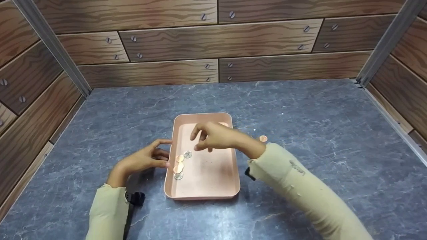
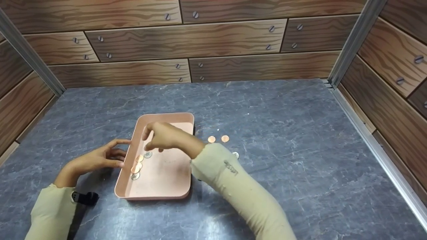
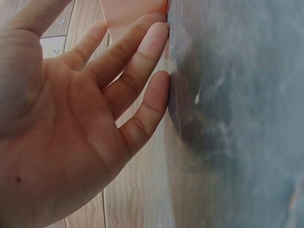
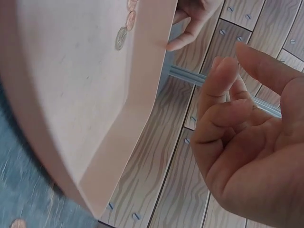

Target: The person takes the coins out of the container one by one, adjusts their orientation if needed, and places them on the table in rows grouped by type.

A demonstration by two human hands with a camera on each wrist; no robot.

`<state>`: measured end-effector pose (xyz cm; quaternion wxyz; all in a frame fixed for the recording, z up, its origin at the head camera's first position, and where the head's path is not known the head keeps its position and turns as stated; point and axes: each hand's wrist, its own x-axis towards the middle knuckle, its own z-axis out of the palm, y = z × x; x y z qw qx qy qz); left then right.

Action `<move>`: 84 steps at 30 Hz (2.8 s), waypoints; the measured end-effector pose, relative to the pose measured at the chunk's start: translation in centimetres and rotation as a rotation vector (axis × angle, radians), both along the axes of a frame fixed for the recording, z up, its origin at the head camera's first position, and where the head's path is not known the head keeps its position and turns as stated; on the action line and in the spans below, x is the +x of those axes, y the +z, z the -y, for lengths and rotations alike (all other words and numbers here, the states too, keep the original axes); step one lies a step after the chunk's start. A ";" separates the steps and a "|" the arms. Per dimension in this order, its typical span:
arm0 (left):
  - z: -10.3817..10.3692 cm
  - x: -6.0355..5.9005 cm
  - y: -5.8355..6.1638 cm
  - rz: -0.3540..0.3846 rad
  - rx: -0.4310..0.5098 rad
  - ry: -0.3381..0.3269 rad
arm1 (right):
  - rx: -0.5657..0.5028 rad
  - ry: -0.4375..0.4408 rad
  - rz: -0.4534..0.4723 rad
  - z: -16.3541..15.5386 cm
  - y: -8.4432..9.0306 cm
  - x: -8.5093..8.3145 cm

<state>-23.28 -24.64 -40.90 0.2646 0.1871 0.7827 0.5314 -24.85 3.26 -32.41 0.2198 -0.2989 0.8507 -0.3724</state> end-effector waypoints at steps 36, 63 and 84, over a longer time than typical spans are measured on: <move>0.0 -0.2 0.1 0.005 0.014 -0.013 | -0.036 0.058 0.175 4.4 -5.8 -1.2; 0.3 0.0 -0.1 -0.007 0.010 -0.012 | 0.090 0.105 0.099 5.8 -7.6 -0.7; 0.4 0.0 -0.3 -0.006 0.026 -0.017 | 0.170 0.122 -0.052 6.6 -8.0 -0.4</move>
